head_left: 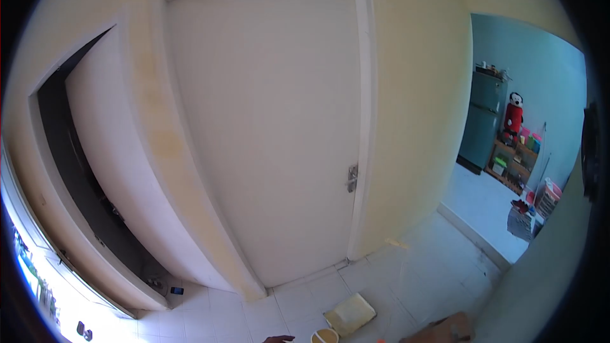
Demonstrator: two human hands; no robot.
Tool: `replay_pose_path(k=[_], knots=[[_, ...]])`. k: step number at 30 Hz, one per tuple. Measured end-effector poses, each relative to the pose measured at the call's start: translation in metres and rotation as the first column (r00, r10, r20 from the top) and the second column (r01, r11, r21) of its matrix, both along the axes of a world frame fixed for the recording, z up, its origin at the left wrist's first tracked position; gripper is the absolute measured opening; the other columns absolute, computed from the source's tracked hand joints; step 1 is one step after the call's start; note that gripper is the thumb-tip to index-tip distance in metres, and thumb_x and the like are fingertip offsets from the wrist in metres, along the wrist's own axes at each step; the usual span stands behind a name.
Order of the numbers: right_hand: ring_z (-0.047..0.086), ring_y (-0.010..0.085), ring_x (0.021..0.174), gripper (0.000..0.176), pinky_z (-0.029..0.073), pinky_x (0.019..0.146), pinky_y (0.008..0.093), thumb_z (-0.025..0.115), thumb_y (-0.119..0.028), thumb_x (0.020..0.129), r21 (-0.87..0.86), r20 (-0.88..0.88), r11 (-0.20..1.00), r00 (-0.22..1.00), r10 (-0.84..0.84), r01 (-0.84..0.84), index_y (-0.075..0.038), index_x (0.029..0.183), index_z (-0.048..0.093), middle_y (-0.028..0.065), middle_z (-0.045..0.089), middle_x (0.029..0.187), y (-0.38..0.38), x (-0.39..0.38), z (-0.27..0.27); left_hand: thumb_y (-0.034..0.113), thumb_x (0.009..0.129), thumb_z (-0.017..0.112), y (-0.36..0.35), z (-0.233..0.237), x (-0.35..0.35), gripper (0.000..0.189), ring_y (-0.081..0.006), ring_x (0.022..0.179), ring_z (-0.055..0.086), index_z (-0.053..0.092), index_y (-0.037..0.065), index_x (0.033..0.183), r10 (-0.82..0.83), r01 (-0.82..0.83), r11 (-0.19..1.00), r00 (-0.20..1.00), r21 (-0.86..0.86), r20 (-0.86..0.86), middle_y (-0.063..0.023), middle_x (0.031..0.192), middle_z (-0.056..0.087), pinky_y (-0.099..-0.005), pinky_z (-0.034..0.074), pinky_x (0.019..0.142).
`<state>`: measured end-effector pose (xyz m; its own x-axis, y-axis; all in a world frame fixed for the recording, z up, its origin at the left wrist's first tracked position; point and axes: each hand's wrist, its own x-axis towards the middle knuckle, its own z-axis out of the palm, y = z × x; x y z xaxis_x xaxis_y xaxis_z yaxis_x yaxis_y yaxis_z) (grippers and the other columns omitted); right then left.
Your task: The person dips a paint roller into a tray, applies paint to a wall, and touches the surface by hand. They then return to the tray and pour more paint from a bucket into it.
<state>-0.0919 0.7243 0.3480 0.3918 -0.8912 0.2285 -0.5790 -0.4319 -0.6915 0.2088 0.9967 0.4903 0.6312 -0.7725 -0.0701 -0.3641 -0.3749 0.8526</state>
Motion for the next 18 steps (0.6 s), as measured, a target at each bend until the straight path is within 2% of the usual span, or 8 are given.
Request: replay_pose_path(k=[1, 2, 3, 8, 11, 14, 15, 18], knots=[[0.064, 0.0422, 0.091, 0.038, 0.051, 0.08, 0.0561, 0.057, -0.038, 0.101, 0.025, -0.039, 0.999, 0.999, -0.024, 0.025, -0.004, 0.115, 0.064, 0.0248, 0.066, 0.105, 0.011, -0.017, 0.001, 0.022, 0.091, 0.079, -0.003, -0.001, -0.005, 0.038, -0.0211, 0.074, 0.072, 0.072, 0.009, 0.127, -0.041, 0.041, 0.999, 0.998, 0.013, -0.045, -0.0133, 0.092, 0.078, -0.0366, 0.059, 0.068], [0.064, 0.042, 0.089, 0.036, 0.05, 0.08, 0.0571, 0.058, -0.037, 0.1, 0.048, -0.079, 0.998, 0.996, -0.047, 0.051, -0.004, 0.112, 0.064, 0.0239, 0.066, 0.103, 0.025, -0.034, 0.002, 0.02, 0.09, 0.08, -0.01, -0.01, -0.002, 0.037, -0.0165, 0.068, 0.067, 0.072, 0.009, 0.125, -0.132, 0.147, 0.987, 0.972, -0.066, 0.196, -0.0103, 0.088, 0.076, -0.0339, 0.057, 0.062], [0.063, 0.0438, 0.09, 0.034, 0.05, 0.078, 0.0573, 0.058, -0.036, 0.099, 0.061, -0.108, 0.996, 0.993, -0.05, 0.057, -0.005, 0.113, 0.064, 0.0247, 0.066, 0.102, 0.039, -0.05, 0.002, 0.04, 0.097, 0.071, -0.021, 0.039, 0.001, 0.048, -0.0288, 0.109, 0.072, 0.064, 0.016, 0.138, -0.247, 0.266, 0.922, 0.964, 0.281, -0.101, -0.0102, 0.118, 0.075, -0.0397, 0.058, 0.092], [0.064, 0.0463, 0.084, 0.024, 0.051, 0.073, 0.0567, 0.059, -0.029, 0.096, 0.234, -0.288, 0.954, 0.951, -0.114, 0.186, -0.007, 0.104, 0.067, 0.0231, 0.066, 0.091, 0.098, -0.109, -0.032, 0.047, 0.094, 0.071, -0.039, 0.019, 0.008, 0.057, -0.0319, 0.11, 0.071, 0.062, 0.014, 0.14, -0.4, 0.391, 0.894, 0.916, 0.219, 0.0, -0.0124, 0.129, 0.07, -0.0434, 0.057, 0.093], [0.071, 0.0404, 0.086, 0.049, 0.055, 0.076, 0.0502, 0.069, -0.037, 0.093, 0.411, -0.368, 0.848, 0.912, -0.181, 0.334, 0.005, 0.115, 0.059, 0.0219, 0.069, 0.087, 0.153, -0.14, -0.039, 0.043, 0.094, 0.071, -0.035, 0.013, 0.008, 0.054, -0.0298, 0.11, 0.071, 0.063, 0.012, 0.138, -0.451, 0.453, 0.866, 0.891, 0.213, -0.059, -0.0123, 0.13, 0.07, -0.0418, 0.058, 0.092], [0.071, 0.0431, 0.085, 0.043, 0.056, 0.072, 0.0496, 0.073, -0.034, 0.084, 0.55, -0.078, 0.735, 0.9, -0.429, 0.398, 0.004, 0.1, 0.059, 0.025, 0.068, 0.083, 0.212, -0.154, -0.094, 0.04, 0.094, 0.073, -0.011, -0.026, 0.012, 0.051, -0.0285, 0.107, 0.072, 0.065, 0.01, 0.135, -0.445, 0.467, 0.859, 0.883, 0.208, -0.145, -0.0126, 0.13, 0.07, -0.0398, 0.058, 0.092], [0.07, 0.0471, 0.094, 0.042, 0.056, 0.08, 0.0531, 0.071, -0.032, 0.085, 0.577, -0.229, 0.669, 0.88, -0.417, 0.468, 0.006, 0.097, 0.062, 0.031, 0.07, 0.093, 0.219, -0.146, -0.052, 0.039, 0.093, 0.073, 0.002, -0.046, 0.017, 0.052, -0.0289, 0.105, 0.073, 0.065, 0.009, 0.135, -0.441, 0.462, 0.848, 0.887, 0.26, -0.136, -0.0132, 0.128, 0.071, -0.0398, 0.058, 0.091], [0.068, 0.0489, 0.097, 0.042, 0.055, 0.083, 0.0548, 0.07, -0.032, 0.086, 0.572, -0.203, 0.706, 0.906, -0.372, 0.418, 0.007, 0.099, 0.063, 0.0326, 0.069, 0.096, 0.254, -0.168, -0.052, 0.033, 0.09, 0.076, 0.053, -0.106, 0.023, 0.05, -0.0282, 0.098, 0.075, 0.067, 0.006, 0.131, -0.322, 0.364, 0.876, 0.93, 0.317, -0.178, -0.0164, 0.116, 0.075, -0.039, 0.059, 0.088]])
